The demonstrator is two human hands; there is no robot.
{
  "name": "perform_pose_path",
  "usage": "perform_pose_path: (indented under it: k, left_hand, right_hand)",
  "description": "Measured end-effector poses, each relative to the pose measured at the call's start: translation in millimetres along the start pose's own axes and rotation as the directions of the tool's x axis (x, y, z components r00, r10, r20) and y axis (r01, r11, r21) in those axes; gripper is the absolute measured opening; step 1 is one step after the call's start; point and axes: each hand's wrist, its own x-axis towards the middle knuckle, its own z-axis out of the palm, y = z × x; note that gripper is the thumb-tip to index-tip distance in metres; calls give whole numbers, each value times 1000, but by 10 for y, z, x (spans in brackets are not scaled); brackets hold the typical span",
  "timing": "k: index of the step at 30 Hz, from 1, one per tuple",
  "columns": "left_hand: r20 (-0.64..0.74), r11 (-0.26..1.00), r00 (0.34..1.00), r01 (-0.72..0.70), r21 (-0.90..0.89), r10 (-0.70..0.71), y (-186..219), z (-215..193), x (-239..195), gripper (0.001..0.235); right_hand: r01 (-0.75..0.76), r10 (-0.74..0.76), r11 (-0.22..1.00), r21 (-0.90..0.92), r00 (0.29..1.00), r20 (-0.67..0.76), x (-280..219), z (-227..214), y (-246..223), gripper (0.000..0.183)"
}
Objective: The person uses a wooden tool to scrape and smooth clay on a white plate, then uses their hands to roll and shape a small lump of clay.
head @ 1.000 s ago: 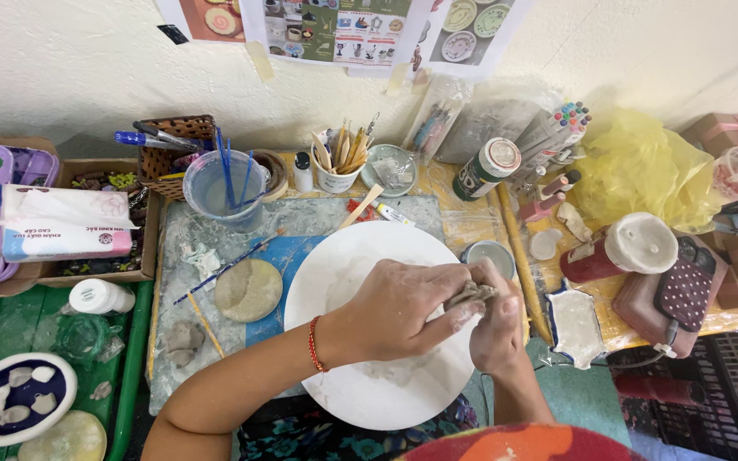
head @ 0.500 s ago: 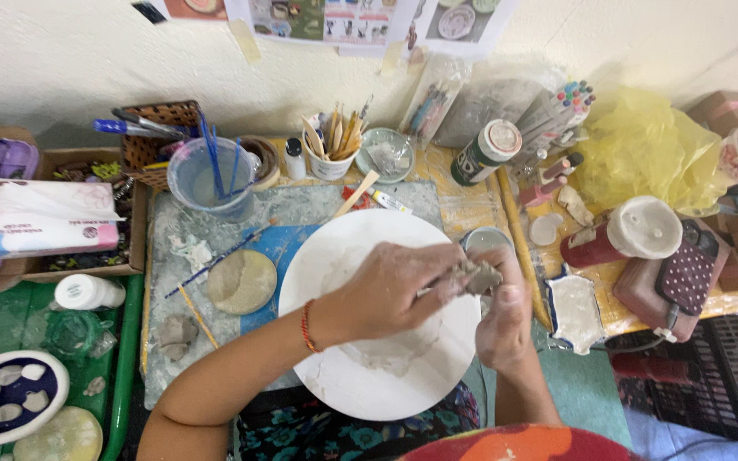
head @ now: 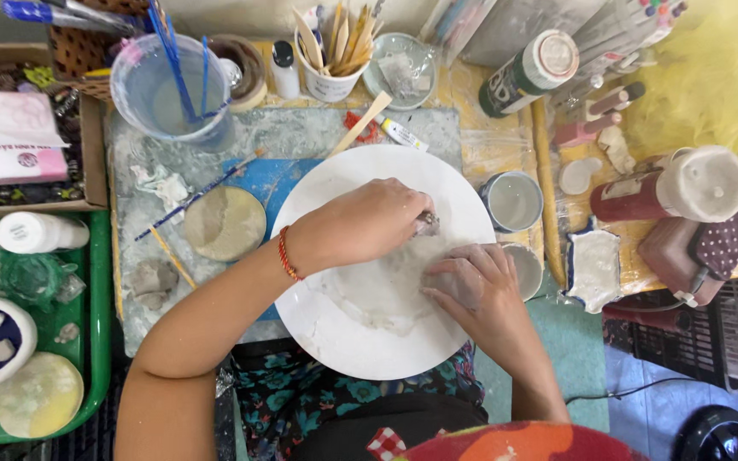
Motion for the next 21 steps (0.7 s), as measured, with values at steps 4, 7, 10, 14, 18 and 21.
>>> perform_pose_path:
  k: [4, 7, 10, 14, 18, 21]
  left_hand:
    - [91, 988, 995, -27, -152, 41, -154, 169, 152, 20]
    - [190, 976, 982, 41, -212, 0, -178, 147, 198, 21]
    - [252, 970, 967, 88, -228, -28, -155, 82, 200, 23]
    - [222, 966, 975, 60, -251, -2, -190, 121, 198, 23]
    - [205, 967, 978, 30, -254, 24, -227, 158, 192, 24]
    - [144, 967, 989, 7, -253, 31, -213, 134, 182, 26]
  right_hand:
    - [5, -4, 998, -64, 1000, 9, -25, 90, 90, 19]
    - [37, -36, 996, -79, 999, 11, -14, 124, 139, 19]
    - [8, -10, 997, -75, 1000, -25, 9, 138, 167, 20]
    - [-16, 13, 998, -61, 999, -50, 9, 180, 184, 20]
    - [-24, 23, 999, -24, 998, -66, -14, 260, 200, 19]
    - [-83, 80, 997, -11, 985, -154, -39, 301, 248, 19]
